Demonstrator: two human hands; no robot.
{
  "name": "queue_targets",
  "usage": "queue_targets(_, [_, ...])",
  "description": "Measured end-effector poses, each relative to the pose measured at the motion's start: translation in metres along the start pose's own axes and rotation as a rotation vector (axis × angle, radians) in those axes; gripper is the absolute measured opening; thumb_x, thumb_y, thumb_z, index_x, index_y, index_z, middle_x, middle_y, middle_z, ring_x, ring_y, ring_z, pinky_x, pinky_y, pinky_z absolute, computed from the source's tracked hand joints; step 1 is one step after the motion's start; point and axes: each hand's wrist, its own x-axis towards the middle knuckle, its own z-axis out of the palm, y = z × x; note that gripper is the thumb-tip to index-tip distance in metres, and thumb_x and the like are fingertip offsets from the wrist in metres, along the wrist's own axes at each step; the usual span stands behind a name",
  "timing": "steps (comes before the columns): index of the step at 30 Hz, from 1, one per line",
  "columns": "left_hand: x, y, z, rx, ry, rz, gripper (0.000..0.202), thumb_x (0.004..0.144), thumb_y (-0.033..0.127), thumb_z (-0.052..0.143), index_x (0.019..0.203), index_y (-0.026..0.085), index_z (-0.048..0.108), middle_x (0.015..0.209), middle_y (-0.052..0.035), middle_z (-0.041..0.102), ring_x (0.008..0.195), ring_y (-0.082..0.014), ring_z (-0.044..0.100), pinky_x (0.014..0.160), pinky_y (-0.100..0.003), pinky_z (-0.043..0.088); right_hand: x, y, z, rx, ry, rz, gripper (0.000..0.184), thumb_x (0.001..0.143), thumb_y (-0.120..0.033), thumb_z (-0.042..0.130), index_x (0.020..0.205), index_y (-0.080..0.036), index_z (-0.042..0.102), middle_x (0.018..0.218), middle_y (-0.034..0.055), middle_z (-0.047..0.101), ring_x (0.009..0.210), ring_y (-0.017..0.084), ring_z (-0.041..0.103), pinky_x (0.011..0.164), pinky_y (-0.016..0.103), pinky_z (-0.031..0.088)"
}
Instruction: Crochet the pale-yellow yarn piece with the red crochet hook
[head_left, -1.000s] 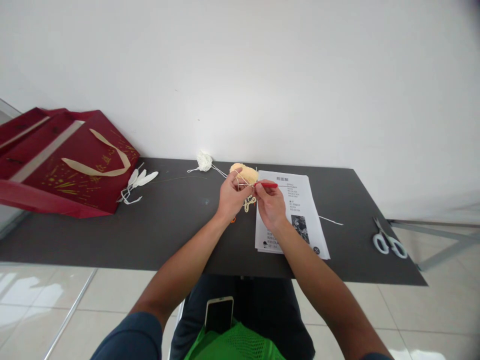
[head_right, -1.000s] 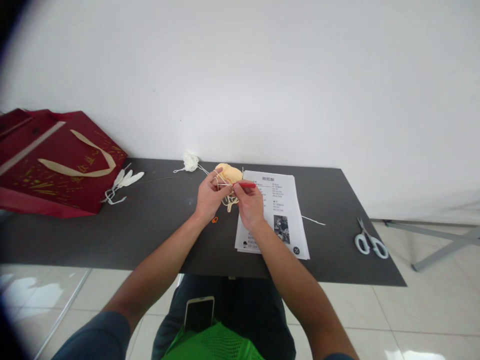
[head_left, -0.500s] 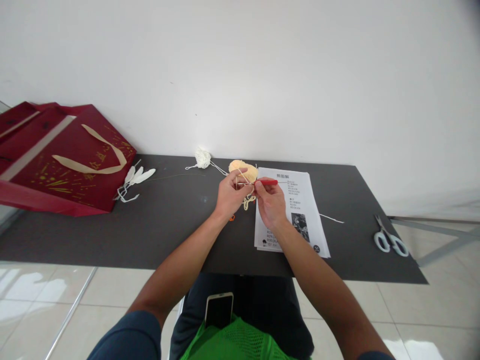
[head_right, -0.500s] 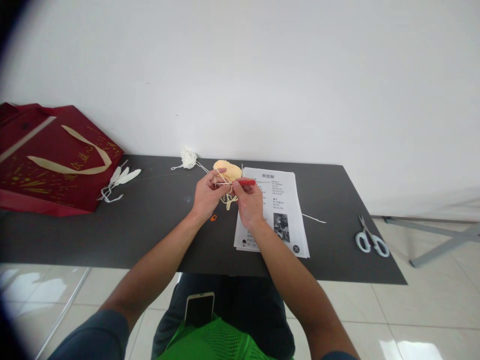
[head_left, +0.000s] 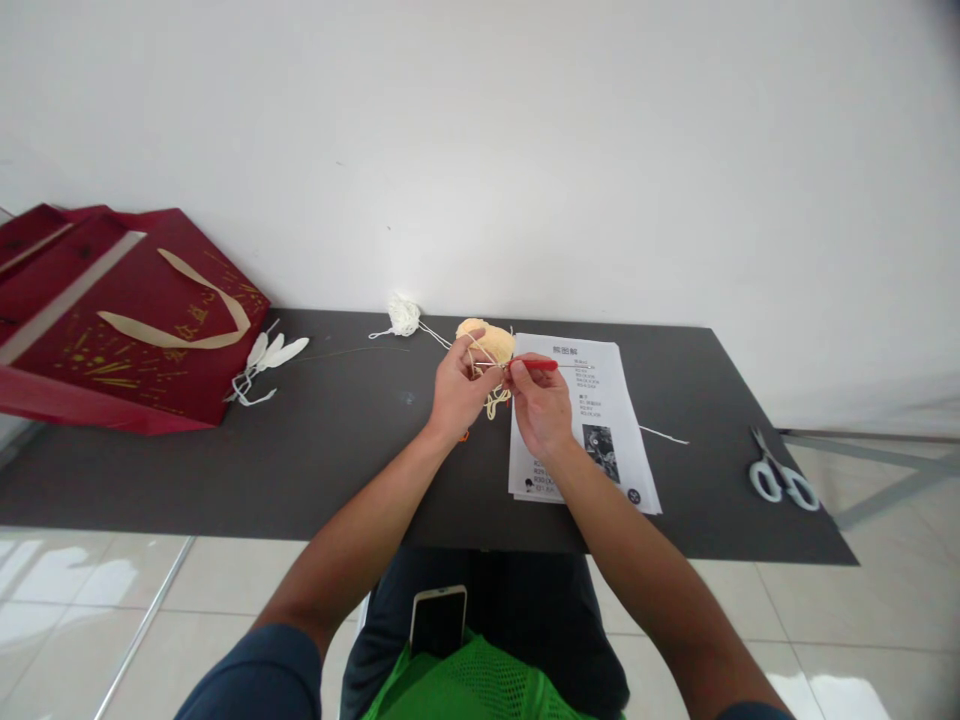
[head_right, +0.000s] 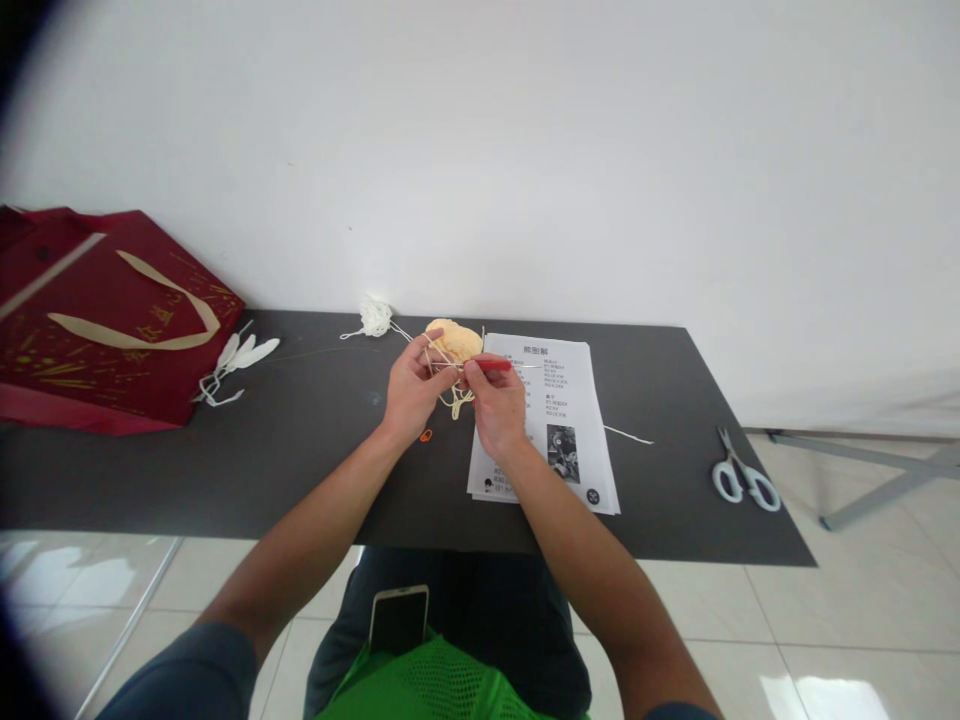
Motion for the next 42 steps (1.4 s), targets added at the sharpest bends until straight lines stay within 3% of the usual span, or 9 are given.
queue_targets(4, [0.0003, 0.0012, 0.0011, -0.086, 0.014, -0.057, 0.087, 0.066, 0.025, 0.088, 0.142, 0.016, 0.048, 0.079, 0.0023, 0.070, 0.069, -0.0124, 0.065, 0.073, -0.026, 0.050, 0.0018, -0.0009, -0.0021, -0.013, -0.033, -0.022, 0.021, 0.075, -0.038, 0.082, 0.087, -0.026, 0.068, 0.083, -0.0019, 0.069, 0.074, 0.014, 0.061, 0.076, 0.034, 0.053])
queue_targets(11, [0.0015, -0.0002, 0.0002, -0.094, 0.008, -0.047, 0.066, 0.066, 0.021, 0.085, 0.126, 0.016, 0.060, 0.077, 0.0019, 0.071, 0.067, -0.0107, 0.064, 0.071, -0.025, 0.050, 0.0038, -0.0005, -0.0040, 0.032, -0.042, 0.000, 0.020, 0.074, -0.036, 0.083, 0.085, -0.026, 0.071, 0.085, -0.0011, 0.069, 0.076, 0.014, 0.061, 0.078, 0.033, 0.054])
queue_targets(17, [-0.0019, 0.0035, 0.0027, -0.058, 0.023, 0.001, 0.092, 0.069, 0.022, 0.084, 0.151, 0.021, 0.043, 0.075, 0.0044, 0.068, 0.064, -0.0101, 0.061, 0.068, -0.024, 0.048, 0.0036, -0.0002, -0.0033, 0.038, -0.035, 0.020, 0.020, 0.073, -0.035, 0.084, 0.085, -0.025, 0.072, 0.083, -0.0013, 0.070, 0.074, 0.013, 0.061, 0.077, 0.033, 0.054])
queue_targets(21, [-0.0031, 0.0056, 0.0038, -0.048, 0.034, 0.011, 0.102, 0.069, 0.022, 0.084, 0.157, 0.023, 0.034, 0.072, 0.0051, 0.067, 0.061, -0.0103, 0.061, 0.065, -0.023, 0.047, 0.0019, -0.0004, -0.0012, 0.073, -0.025, 0.027, 0.021, 0.072, -0.033, 0.086, 0.085, -0.024, 0.073, 0.082, -0.0015, 0.070, 0.072, 0.012, 0.060, 0.074, 0.031, 0.054])
queue_targets(30, [-0.0016, -0.0040, 0.0026, -0.019, 0.035, 0.076, 0.069, 0.074, 0.018, 0.077, 0.139, 0.016, 0.053, 0.079, 0.0033, 0.065, 0.068, -0.0105, 0.062, 0.069, -0.024, 0.051, -0.0003, 0.0029, 0.0013, 0.144, -0.012, 0.028, 0.024, 0.070, -0.030, 0.088, 0.088, -0.023, 0.075, 0.081, -0.0028, 0.072, 0.071, 0.010, 0.063, 0.069, 0.026, 0.052])
queue_targets(38, [-0.0045, 0.0037, 0.0052, -0.033, 0.018, 0.076, 0.060, 0.074, 0.017, 0.077, 0.130, 0.018, 0.058, 0.080, 0.0035, 0.064, 0.068, -0.0098, 0.062, 0.068, -0.023, 0.052, -0.0020, 0.0006, 0.0020, 0.133, -0.055, -0.026, 0.020, 0.070, -0.022, 0.087, 0.084, -0.023, 0.073, 0.081, -0.0037, 0.071, 0.074, 0.010, 0.063, 0.072, 0.026, 0.052])
queue_targets(42, [-0.0065, 0.0033, 0.0057, -0.044, -0.021, 0.083, 0.059, 0.075, 0.020, 0.078, 0.130, 0.019, 0.058, 0.082, 0.0027, 0.064, 0.069, -0.0104, 0.062, 0.069, -0.025, 0.054, -0.0035, -0.0021, 0.0051, 0.144, -0.019, -0.016, 0.020, 0.071, -0.026, 0.087, 0.084, -0.022, 0.072, 0.080, -0.0031, 0.071, 0.073, 0.010, 0.063, 0.070, 0.025, 0.052])
